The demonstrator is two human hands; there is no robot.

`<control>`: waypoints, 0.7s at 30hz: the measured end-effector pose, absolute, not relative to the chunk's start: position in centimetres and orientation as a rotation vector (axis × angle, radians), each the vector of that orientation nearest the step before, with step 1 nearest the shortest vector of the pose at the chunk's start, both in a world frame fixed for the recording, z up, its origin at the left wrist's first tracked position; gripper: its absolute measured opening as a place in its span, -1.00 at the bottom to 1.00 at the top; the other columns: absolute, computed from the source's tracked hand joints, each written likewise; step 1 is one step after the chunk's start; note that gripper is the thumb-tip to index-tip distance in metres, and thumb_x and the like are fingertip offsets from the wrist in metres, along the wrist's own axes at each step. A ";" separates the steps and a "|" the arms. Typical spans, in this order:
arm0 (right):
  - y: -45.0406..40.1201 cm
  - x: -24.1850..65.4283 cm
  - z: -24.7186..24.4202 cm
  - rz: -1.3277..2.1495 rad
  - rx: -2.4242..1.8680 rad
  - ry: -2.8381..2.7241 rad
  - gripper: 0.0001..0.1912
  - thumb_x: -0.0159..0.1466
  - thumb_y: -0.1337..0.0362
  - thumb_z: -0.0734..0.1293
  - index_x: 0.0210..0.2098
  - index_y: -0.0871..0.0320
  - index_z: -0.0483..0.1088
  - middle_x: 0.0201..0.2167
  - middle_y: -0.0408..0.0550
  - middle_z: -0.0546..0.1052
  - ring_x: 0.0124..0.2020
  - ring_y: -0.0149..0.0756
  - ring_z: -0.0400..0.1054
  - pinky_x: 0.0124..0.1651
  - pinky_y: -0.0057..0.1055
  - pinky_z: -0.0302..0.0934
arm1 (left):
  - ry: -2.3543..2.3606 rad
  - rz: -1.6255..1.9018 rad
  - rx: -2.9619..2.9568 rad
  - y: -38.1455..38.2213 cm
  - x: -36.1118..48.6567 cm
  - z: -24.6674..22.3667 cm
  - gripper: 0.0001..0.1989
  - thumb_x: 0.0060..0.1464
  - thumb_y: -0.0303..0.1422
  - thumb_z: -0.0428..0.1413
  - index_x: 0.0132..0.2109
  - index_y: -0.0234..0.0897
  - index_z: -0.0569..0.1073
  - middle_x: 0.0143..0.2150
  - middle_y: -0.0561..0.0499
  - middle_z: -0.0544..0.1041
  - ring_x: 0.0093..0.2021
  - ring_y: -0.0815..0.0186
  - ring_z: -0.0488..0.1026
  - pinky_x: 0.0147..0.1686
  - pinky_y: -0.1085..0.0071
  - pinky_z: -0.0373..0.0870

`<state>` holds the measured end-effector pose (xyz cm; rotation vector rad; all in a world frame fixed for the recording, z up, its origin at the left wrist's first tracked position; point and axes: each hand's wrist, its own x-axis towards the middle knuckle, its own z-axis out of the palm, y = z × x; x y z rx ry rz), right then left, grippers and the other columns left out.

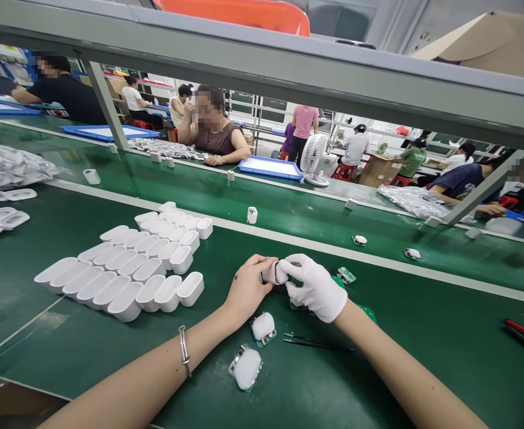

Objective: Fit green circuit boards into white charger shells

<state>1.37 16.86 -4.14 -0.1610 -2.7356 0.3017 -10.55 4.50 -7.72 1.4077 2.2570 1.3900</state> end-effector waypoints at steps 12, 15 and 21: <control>17.8 1.9 -4.7 0.373 0.019 -2.473 -0.67 0.08 0.43 0.21 -0.19 0.10 0.45 -0.19 -0.03 0.46 -0.22 -0.35 0.40 -0.17 -0.44 0.33 | 2.195 1.528 1.352 4.6 -10.7 -8.1 -0.45 -0.16 -0.65 0.13 -0.02 -0.03 0.49 -0.12 0.12 0.42 -0.43 0.43 0.27 -0.34 0.46 0.28; 17.8 1.7 -4.8 0.296 -0.019 -2.577 -0.69 0.05 0.47 0.19 -0.27 0.09 0.45 -0.17 -0.04 0.46 -0.20 -0.35 0.39 -0.16 -0.46 0.31 | 2.206 1.519 1.360 4.6 -10.6 -7.9 -0.44 -0.15 -0.66 0.12 -0.01 -0.04 0.48 -0.11 0.11 0.42 -0.38 0.42 0.31 -0.30 0.45 0.31; 16.7 1.0 -5.0 0.120 -0.210 -2.746 -0.67 0.08 0.49 0.19 -0.22 0.12 0.44 -0.14 0.03 0.46 -0.19 -0.27 0.39 -0.20 -0.40 0.32 | 2.243 1.480 1.436 4.4 -10.2 -7.6 -0.44 -0.13 -0.67 0.11 0.01 -0.06 0.47 -0.09 0.09 0.42 -0.24 0.35 0.39 -0.19 0.42 0.33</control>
